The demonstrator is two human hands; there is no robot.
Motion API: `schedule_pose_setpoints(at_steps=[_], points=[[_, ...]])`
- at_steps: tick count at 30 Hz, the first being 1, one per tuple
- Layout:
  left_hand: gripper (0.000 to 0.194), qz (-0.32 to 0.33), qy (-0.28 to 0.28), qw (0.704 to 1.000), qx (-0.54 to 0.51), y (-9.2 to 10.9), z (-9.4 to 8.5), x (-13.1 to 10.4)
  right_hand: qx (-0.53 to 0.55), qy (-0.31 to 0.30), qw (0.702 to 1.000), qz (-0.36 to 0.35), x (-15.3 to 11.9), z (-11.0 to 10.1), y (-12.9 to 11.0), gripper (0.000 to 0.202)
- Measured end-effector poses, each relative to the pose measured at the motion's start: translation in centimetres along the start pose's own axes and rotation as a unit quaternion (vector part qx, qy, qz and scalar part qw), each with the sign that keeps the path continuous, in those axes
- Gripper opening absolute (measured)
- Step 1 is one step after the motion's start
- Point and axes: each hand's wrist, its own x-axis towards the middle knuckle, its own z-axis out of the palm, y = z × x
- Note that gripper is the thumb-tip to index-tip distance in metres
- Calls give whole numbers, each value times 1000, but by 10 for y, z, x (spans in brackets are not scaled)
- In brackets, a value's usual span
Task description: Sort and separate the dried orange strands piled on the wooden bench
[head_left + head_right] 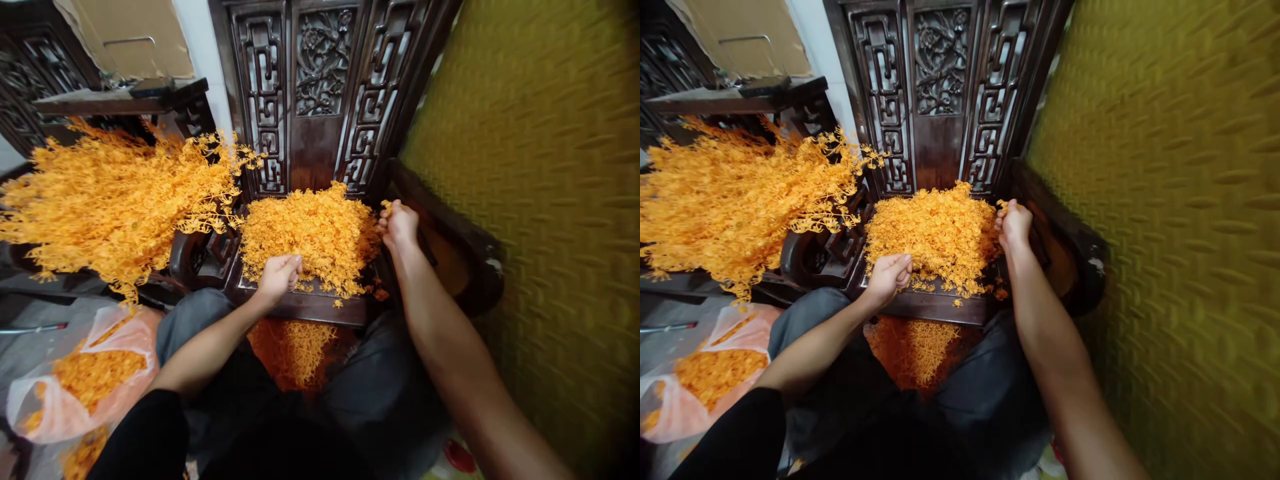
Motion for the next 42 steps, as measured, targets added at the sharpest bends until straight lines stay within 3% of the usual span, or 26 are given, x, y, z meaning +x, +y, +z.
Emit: schedule_pose_setpoints(at_steps=[2,6,9,14,18,22,26,30,36,39,42], points=[[52,7,-9,1000,0,4,-8,4,28,-36,999,28,-9,1,1,31],[51,37,-1,999,21,9,-14,10,91,-203,972,75,-46,28,7,52],[53,50,11,998,48,11,-12,8,136,-267,948,108,-61,41,6,55],[55,42,19,999,19,12,-3,6,110,-267,948,134,-69,41,0,56],[52,56,82,994,-44,13,2,11,48,-293,949,109,-79,45,2,40],[52,60,116,991,-10,8,1,14,9,-292,951,105,-92,54,5,36],[48,41,100,990,87,3,-1,13,11,-323,939,114,-103,59,6,30],[45,59,89,979,176,4,-1,11,19,-330,938,102,-108,62,11,39],[38,67,66,955,280,4,-1,12,29,-294,954,56,-119,70,28,52],[44,64,57,959,268,4,0,13,5,-290,956,46,-122,75,35,42],[50,47,28,983,176,4,2,12,-45,-285,957,-4,-106,71,38,31]])
